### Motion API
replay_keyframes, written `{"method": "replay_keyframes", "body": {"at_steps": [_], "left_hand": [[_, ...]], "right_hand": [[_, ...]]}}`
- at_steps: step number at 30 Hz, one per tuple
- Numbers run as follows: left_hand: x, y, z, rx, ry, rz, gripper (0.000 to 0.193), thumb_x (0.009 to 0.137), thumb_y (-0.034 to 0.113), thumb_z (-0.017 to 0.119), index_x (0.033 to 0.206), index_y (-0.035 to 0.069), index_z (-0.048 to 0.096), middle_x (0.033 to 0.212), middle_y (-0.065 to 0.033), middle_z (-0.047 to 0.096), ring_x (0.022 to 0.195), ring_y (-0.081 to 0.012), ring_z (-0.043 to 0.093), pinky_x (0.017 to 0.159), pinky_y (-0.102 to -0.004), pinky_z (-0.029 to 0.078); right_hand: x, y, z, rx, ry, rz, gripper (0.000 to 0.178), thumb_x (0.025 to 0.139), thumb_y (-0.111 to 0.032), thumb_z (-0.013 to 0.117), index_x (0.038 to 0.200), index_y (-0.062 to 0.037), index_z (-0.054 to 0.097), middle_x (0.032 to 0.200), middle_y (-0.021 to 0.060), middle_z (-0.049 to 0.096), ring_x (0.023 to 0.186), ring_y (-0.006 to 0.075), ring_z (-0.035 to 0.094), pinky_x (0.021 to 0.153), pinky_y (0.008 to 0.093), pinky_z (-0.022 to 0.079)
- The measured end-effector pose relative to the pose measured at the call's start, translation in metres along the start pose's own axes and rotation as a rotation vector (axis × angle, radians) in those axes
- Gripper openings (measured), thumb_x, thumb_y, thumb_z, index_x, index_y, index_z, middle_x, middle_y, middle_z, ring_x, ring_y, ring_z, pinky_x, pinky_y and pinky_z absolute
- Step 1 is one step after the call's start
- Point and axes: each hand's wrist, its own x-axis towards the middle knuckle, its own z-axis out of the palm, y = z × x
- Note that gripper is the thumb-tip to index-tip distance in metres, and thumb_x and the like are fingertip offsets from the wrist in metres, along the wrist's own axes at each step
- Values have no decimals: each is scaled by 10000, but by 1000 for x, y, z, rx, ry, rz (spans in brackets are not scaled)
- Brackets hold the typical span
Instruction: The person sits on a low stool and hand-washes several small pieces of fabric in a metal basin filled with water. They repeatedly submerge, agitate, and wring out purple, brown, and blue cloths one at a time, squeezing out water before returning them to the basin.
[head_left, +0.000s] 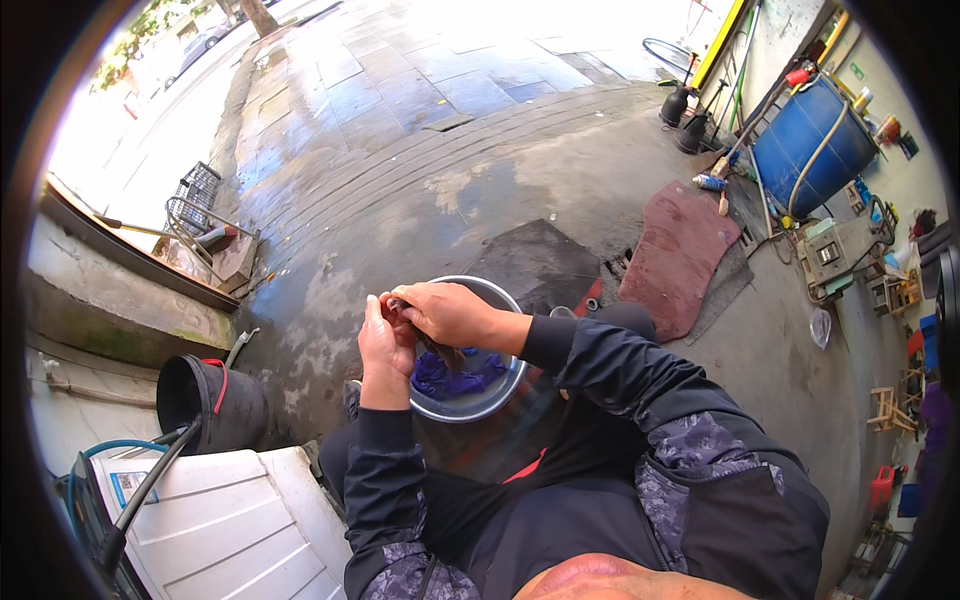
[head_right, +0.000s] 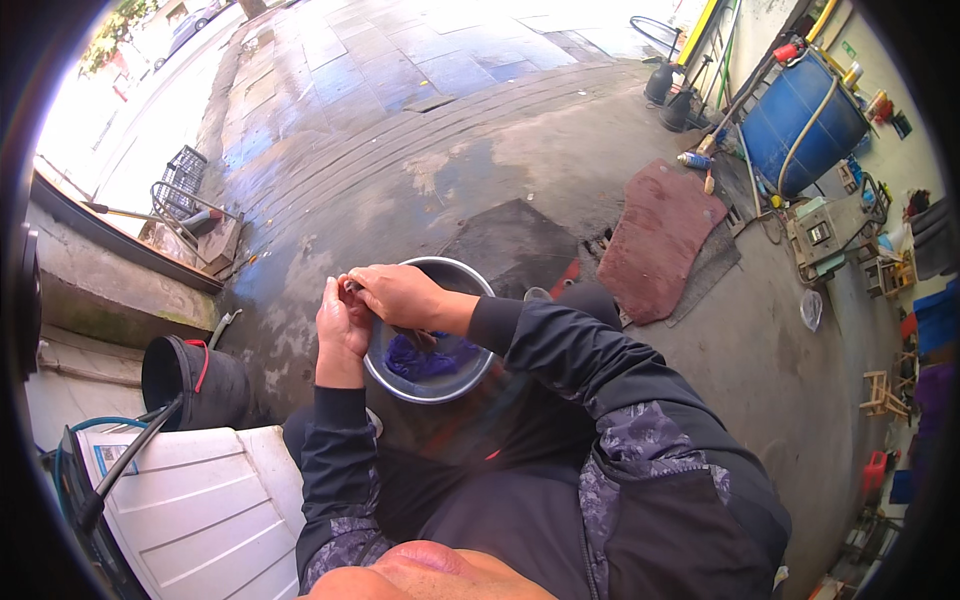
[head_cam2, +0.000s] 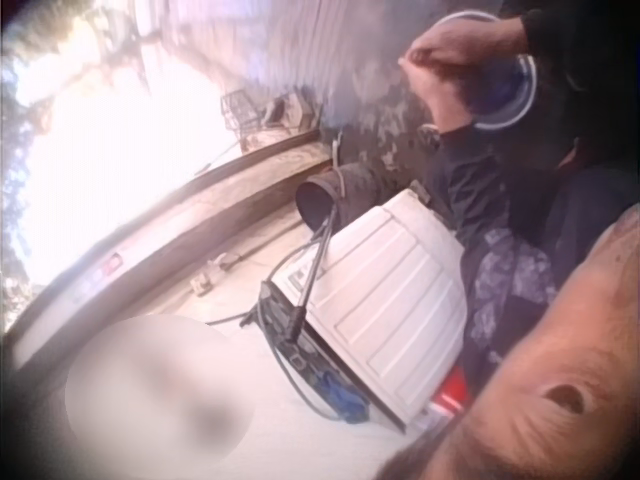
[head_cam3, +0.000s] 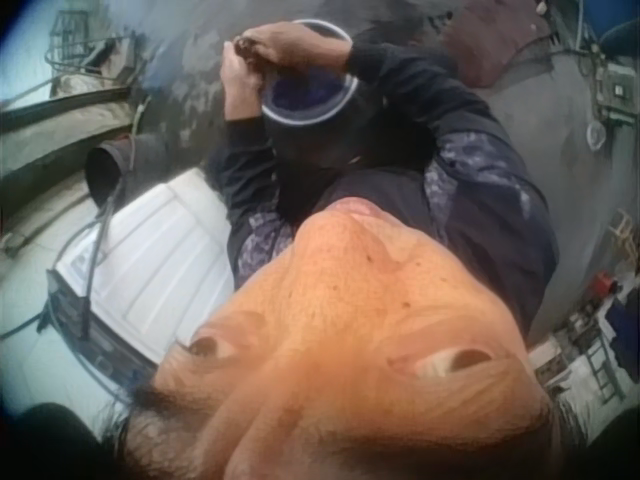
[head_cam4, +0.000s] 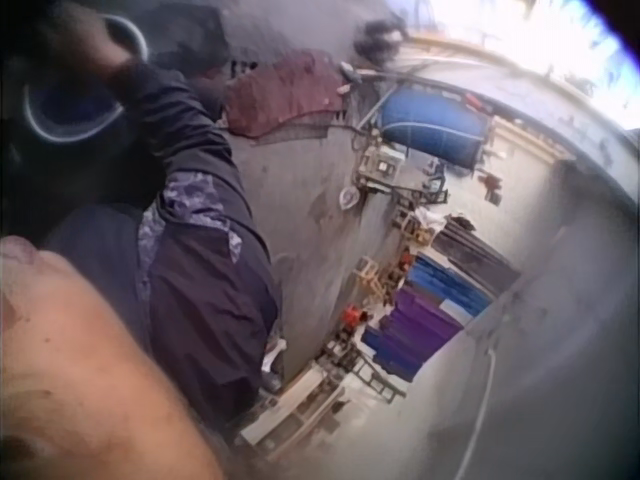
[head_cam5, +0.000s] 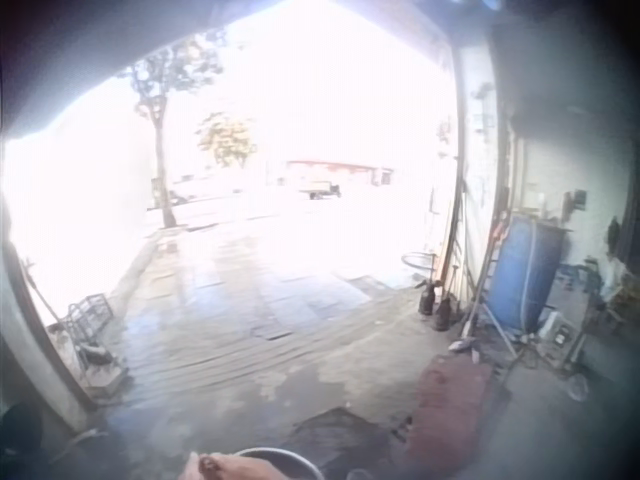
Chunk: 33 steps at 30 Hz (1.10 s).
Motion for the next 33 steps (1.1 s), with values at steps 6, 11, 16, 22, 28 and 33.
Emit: {"method": "replay_keyframes", "body": {"at_steps": [6, 11, 16, 22, 28, 33], "left_hand": [[9, -9, -8, 79, 46, -69, 404, 1143, 445, 500, 1175, 76, 659, 1092, -76, 734, 985, -232, 738, 871, -368, 636], [39, -28, -38, -8, -282, -289, 482, 1129, 490, 448, 1235, 70, 658, 1172, -125, 749, 1033, -267, 744, 916, -412, 638], [45, -28, -36, -119, -396, -343, 441, 1115, 508, 497, 992, 128, 685, 872, -52, 714, 879, -237, 706, 811, -414, 590], [-6, -15, -1, 101, -45, -200, 342, 1085, 504, 537, 889, 245, 645, 814, 40, 682, 747, -133, 685, 477, -296, 472], [-13, 0, 9, -93, -257, -180, 426, 1103, 425, 546, 736, 215, 494, 764, -16, 611, 826, -211, 654, 802, -390, 562], [-21, -17, 17, 161, -155, -206, 346, 1112, 471, 491, 1079, 203, 707, 1009, -12, 759, 916, -208, 736, 684, -350, 598]], "right_hand": [[-1, -2, -4, 38, 22, 51, 214, 1002, -131, 609, 1184, -68, 703, 1049, 170, 736, 1010, 384, 708, 877, 472, 567], [-4, -10, 1, 20, 58, -82, 177, 968, -148, 666, 1129, -85, 705, 1018, 157, 731, 952, 387, 713, 812, 479, 571], [-9, -19, 9, -73, 38, -434, 175, 950, -233, 739, 1037, -86, 700, 945, 147, 713, 883, 387, 714, 751, 470, 568], [11, -1, -11, -171, 224, 108, 380, 982, -449, 715, 846, -95, 704, 850, 158, 738, 824, 417, 728, 699, 516, 574], [-8, -17, 10, -190, 256, -215, 308, 988, -358, 688, 794, -122, 720, 793, 107, 721, 723, 357, 714, 637, 466, 565], [7, 3, 2, -416, 373, 0, 329, 1033, -395, 621, 835, -160, 736, 752, 92, 723, 693, 319, 724, 588, 474, 553]]}}
